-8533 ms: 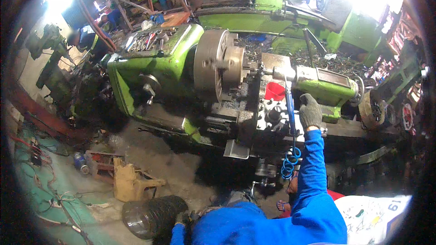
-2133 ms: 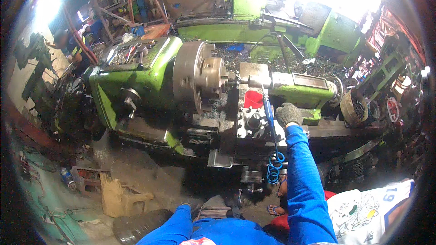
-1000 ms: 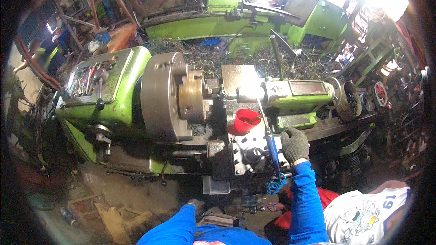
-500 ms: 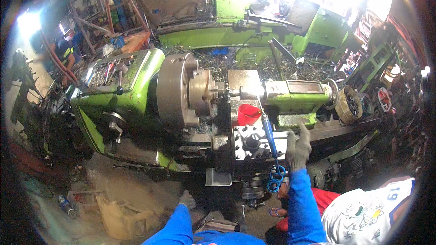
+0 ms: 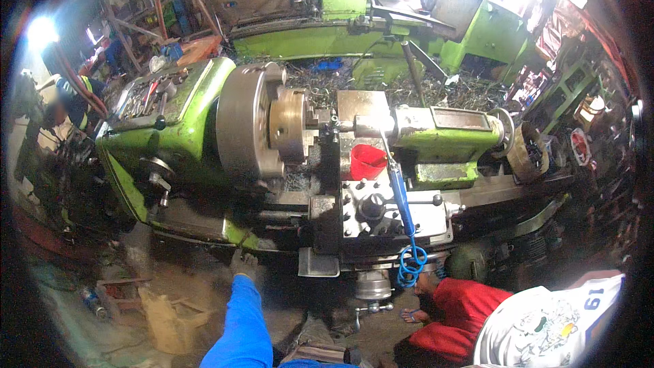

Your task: The person operates a green metal lathe, adjusting the tool post and carriage while a cylindrical workpiece rotates. They repeatedly engage the cutting tool, remove metal shavings, and reposition the tool to continue machining the part.

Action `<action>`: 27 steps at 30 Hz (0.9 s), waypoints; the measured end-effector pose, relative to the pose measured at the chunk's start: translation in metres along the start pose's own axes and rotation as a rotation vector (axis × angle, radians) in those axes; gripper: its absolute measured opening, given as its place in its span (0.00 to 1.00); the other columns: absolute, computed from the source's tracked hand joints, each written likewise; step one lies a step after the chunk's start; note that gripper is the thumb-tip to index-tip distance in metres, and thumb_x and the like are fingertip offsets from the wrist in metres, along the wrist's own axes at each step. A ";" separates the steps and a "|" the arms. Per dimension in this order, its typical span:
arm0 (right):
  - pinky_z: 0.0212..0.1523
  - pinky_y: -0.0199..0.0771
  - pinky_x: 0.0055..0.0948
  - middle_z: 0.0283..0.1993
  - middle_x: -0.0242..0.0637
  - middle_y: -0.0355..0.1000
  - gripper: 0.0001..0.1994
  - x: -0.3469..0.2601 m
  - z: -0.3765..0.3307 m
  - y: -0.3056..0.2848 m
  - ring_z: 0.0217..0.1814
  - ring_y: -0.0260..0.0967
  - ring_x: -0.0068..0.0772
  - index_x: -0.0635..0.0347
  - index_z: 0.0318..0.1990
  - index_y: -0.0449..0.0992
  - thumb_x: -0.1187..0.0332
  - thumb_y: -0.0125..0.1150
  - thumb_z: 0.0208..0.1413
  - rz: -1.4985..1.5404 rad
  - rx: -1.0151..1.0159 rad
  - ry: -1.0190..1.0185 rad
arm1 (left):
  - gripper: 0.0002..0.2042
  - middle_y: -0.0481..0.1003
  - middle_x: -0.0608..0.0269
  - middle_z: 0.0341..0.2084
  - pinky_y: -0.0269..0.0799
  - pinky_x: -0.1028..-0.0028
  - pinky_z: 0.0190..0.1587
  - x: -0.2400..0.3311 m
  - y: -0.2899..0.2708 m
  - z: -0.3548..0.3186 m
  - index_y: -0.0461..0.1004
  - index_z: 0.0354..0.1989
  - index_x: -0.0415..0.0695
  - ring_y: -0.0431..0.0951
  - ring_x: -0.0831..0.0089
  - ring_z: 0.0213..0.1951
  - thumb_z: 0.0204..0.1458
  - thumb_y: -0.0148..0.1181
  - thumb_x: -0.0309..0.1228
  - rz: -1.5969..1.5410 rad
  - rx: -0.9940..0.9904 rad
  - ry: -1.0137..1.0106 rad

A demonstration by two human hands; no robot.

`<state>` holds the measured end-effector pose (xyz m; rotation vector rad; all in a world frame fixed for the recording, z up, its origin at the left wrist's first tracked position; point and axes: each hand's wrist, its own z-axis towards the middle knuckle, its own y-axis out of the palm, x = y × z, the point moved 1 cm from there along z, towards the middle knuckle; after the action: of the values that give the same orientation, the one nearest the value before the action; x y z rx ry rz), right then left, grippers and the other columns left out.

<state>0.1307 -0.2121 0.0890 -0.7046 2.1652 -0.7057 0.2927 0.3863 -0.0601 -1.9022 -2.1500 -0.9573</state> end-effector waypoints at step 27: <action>0.55 0.77 0.47 0.49 0.52 0.80 0.16 -0.015 0.063 -0.027 0.53 0.78 0.55 0.62 0.49 0.81 0.60 0.65 0.59 -0.268 -0.152 0.026 | 0.25 0.73 0.41 0.61 0.67 0.53 0.66 -0.090 -0.063 -0.018 0.69 0.66 0.38 0.73 0.45 0.62 0.64 0.52 0.39 2.558 0.137 1.258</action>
<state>0.1951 -0.2376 0.0778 -1.0860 2.1871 -0.6940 0.2473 0.2991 -0.1122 -1.3263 1.0663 -0.5372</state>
